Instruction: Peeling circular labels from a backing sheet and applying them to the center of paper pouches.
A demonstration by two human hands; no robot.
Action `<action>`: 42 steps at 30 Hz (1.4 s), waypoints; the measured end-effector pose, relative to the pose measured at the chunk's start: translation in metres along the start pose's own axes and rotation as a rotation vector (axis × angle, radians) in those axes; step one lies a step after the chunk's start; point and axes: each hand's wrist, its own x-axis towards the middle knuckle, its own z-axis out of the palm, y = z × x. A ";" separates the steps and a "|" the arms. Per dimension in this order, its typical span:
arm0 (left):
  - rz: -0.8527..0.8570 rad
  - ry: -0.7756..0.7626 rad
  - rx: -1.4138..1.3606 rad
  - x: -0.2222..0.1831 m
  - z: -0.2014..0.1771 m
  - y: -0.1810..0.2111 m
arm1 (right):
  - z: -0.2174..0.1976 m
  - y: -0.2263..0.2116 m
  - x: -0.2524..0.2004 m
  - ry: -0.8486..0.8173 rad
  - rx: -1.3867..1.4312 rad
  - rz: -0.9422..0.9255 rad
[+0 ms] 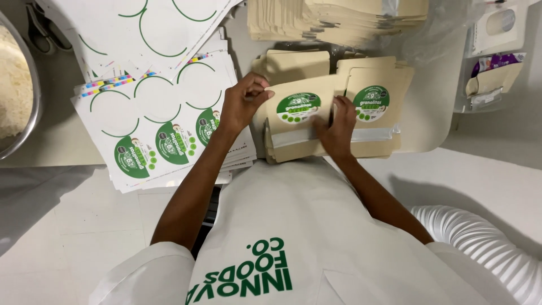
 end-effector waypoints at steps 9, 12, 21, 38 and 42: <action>-0.089 -0.259 0.686 -0.113 -0.037 -0.043 | -0.086 0.126 0.018 0.116 0.260 0.433; -0.087 -0.283 0.699 -0.125 -0.035 -0.057 | -0.119 0.111 0.018 0.091 -0.048 0.498; 0.382 0.091 0.739 -0.144 -0.030 -0.117 | -0.013 -0.054 0.023 -0.453 0.845 0.708; -0.045 0.609 0.065 -0.142 -0.018 0.018 | -0.010 -0.167 0.032 -0.870 1.093 0.524; -0.296 0.894 -0.336 -0.124 -0.065 0.056 | -0.023 -0.130 0.036 -0.746 1.023 0.635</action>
